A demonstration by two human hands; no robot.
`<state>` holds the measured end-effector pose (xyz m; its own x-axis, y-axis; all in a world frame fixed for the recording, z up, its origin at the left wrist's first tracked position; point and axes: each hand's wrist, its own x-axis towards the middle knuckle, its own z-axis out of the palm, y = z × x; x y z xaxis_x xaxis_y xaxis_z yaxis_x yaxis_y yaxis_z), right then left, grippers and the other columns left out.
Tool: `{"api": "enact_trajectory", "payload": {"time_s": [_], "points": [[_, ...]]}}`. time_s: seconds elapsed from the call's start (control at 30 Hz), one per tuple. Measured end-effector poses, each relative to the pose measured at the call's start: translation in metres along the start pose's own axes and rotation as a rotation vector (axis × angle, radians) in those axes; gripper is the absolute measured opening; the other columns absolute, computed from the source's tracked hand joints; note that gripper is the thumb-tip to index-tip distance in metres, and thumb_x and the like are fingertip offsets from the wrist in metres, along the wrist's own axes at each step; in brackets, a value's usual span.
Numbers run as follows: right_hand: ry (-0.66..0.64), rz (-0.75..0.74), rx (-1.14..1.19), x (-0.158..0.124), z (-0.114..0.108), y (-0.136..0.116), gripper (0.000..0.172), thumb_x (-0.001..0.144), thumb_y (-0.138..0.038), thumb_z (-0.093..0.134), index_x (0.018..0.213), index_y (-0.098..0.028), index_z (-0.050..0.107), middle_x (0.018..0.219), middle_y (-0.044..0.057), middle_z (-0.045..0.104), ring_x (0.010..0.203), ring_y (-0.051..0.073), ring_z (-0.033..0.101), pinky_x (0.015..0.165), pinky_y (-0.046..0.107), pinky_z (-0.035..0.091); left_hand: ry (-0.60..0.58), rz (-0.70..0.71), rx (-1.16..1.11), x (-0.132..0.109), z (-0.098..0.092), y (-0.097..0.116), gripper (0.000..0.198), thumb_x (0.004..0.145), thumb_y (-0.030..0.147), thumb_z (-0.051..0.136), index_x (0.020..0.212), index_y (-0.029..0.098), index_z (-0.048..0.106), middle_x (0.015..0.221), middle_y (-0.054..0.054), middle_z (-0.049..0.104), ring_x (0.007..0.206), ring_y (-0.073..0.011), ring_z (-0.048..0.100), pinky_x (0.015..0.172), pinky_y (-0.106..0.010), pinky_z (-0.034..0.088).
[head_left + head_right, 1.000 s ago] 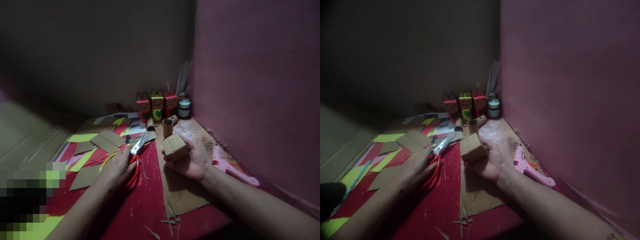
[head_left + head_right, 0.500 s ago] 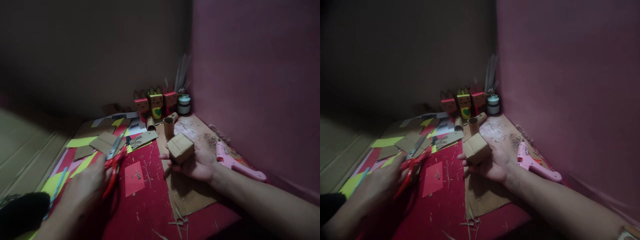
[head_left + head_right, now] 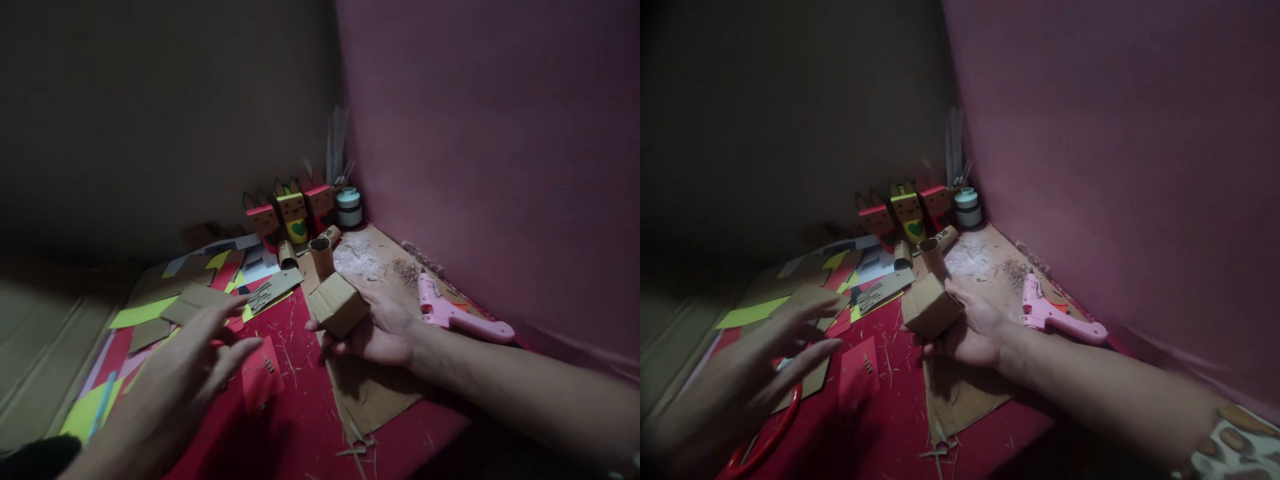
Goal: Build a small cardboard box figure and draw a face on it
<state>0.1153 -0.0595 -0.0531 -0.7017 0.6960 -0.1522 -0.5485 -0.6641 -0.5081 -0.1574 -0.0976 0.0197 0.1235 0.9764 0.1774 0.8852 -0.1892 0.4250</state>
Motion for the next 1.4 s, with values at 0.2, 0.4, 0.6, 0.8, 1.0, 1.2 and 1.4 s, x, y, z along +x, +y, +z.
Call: {"api": "enact_trajectory", "payload": {"time_s": [0.2, 0.4, 0.6, 0.8, 1.0, 1.2, 1.4], "points": [[-0.028, 0.022, 0.058, -0.001, 0.002, 0.002, 0.049, 0.104, -0.046, 0.026, 0.119, -0.013, 0.059, 0.09, 0.011, 0.074, 0.074, 0.023, 0.069, 0.063, 0.034, 0.052, -0.14, 0.12, -0.358, 0.017, 0.045, 0.075, 0.06, 0.078, 0.053, 0.071, 0.127, 0.021, 0.061, 0.082, -0.004, 0.065, 0.061, -0.0201, 0.057, 0.059, -0.034, 0.045], [-0.081, -0.003, -0.012, -0.003, -0.001, 0.004, 0.038, 0.097, -0.038, 0.044, 0.121, -0.013, 0.06, 0.097, 0.012, 0.075, 0.084, 0.024, 0.07, 0.072, 0.037, 0.056, 0.004, 0.277, -0.315, 0.005, 0.049, 0.07, 0.031, 0.084, 0.034, 0.067, 0.111, 0.019, 0.066, 0.09, -0.003, 0.064, 0.068, -0.0166, 0.057, 0.061, -0.03, 0.045], [-0.122, -0.079, -0.086, -0.008, 0.002, 0.005, 0.045, 0.082, -0.034, 0.066, 0.122, -0.014, 0.059, 0.102, 0.011, 0.075, 0.094, 0.027, 0.069, 0.083, 0.045, 0.056, 0.007, 0.248, -0.409, 0.002, 0.055, 0.057, 0.033, 0.087, 0.033, 0.066, 0.118, 0.021, 0.063, 0.107, -0.005, 0.065, 0.075, -0.0159, 0.059, 0.066, -0.03, 0.048], [-0.064, -0.259, -0.312, -0.003, 0.004, 0.012, 0.053, 0.08, -0.042, 0.075, 0.124, -0.016, 0.061, 0.105, 0.012, 0.074, 0.085, 0.022, 0.068, 0.062, 0.029, 0.055, -0.124, 0.162, -0.625, 0.008, 0.057, 0.046, 0.054, 0.083, 0.035, 0.074, 0.133, 0.024, 0.057, 0.128, -0.009, 0.063, 0.095, -0.0231, 0.064, 0.081, -0.036, 0.051], [-0.093, -0.298, -0.314, -0.007, 0.009, 0.008, 0.052, 0.081, -0.055, 0.071, 0.117, -0.018, 0.064, 0.116, 0.013, 0.069, 0.089, 0.023, 0.065, 0.059, 0.029, 0.055, -0.251, -0.032, -1.057, 0.016, 0.057, 0.034, 0.046, 0.079, 0.033, 0.081, 0.122, 0.022, 0.07, 0.11, -0.006, 0.074, 0.078, -0.0157, 0.065, 0.071, -0.026, 0.053], [0.046, -0.343, -0.42, -0.007, 0.008, 0.008, 0.051, 0.07, -0.037, 0.084, 0.113, -0.021, 0.063, 0.11, 0.008, 0.068, 0.08, 0.018, 0.064, 0.059, 0.028, 0.053, -0.376, -0.109, -1.208, 0.021, 0.07, 0.025, 0.047, 0.08, 0.042, 0.078, 0.118, 0.016, 0.072, 0.098, -0.012, 0.075, 0.06, -0.0131, 0.062, 0.052, -0.024, 0.052], [0.156, -0.401, -0.643, -0.01, 0.012, 0.012, 0.061, 0.064, -0.029, 0.088, 0.117, -0.021, 0.058, 0.108, 0.007, 0.066, 0.085, 0.018, 0.064, 0.058, 0.025, 0.051, -0.389, -0.167, -1.208, 0.016, 0.075, 0.033, 0.048, 0.081, 0.042, 0.078, 0.119, 0.013, 0.071, 0.079, -0.008, 0.072, 0.052, -0.0123, 0.061, 0.049, -0.024, 0.052]]}}
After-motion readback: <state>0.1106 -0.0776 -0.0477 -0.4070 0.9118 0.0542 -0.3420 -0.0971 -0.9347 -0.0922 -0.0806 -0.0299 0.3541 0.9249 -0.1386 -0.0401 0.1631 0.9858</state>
